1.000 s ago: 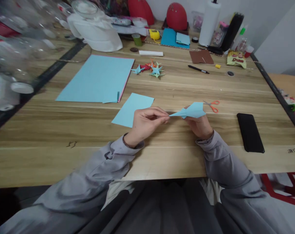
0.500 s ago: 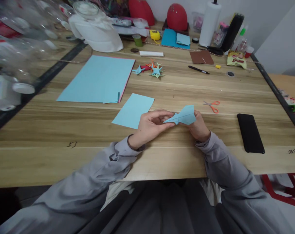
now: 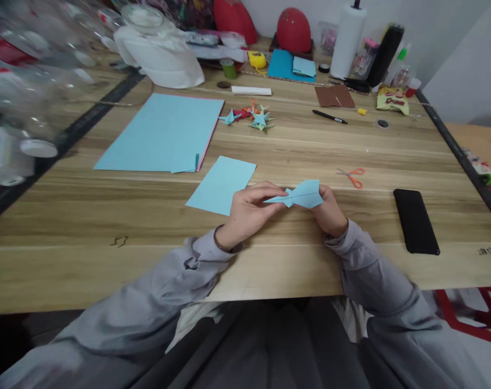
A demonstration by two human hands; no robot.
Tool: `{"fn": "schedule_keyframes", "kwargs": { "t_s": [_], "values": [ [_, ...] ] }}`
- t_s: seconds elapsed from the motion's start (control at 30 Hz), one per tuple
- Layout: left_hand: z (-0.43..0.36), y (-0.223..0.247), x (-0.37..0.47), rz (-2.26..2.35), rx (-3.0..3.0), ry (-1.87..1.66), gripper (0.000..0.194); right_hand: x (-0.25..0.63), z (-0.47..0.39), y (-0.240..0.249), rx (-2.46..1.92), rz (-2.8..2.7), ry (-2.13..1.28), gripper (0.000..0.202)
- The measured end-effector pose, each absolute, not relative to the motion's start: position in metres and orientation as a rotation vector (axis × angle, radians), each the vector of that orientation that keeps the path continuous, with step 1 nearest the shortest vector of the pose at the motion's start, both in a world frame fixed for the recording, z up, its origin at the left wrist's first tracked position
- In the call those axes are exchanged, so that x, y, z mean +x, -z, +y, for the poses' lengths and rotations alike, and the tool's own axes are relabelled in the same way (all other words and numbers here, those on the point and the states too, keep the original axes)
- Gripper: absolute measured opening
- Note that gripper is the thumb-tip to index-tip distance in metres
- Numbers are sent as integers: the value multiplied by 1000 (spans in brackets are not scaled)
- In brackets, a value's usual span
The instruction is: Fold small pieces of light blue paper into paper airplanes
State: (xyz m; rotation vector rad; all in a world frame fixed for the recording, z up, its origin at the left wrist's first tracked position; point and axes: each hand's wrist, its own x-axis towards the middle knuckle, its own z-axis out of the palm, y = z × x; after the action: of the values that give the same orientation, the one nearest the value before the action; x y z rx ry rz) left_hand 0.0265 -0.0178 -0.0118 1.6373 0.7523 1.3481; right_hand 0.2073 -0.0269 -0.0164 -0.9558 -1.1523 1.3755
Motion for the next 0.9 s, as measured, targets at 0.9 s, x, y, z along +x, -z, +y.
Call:
{"fn": "schedule_keyframes", "kwargs": {
  "t_s": [0.9],
  "values": [
    [-14,8,32,860,1036,-1114,38,210,-31,5,-877,-995,-1893,10]
  ]
}}
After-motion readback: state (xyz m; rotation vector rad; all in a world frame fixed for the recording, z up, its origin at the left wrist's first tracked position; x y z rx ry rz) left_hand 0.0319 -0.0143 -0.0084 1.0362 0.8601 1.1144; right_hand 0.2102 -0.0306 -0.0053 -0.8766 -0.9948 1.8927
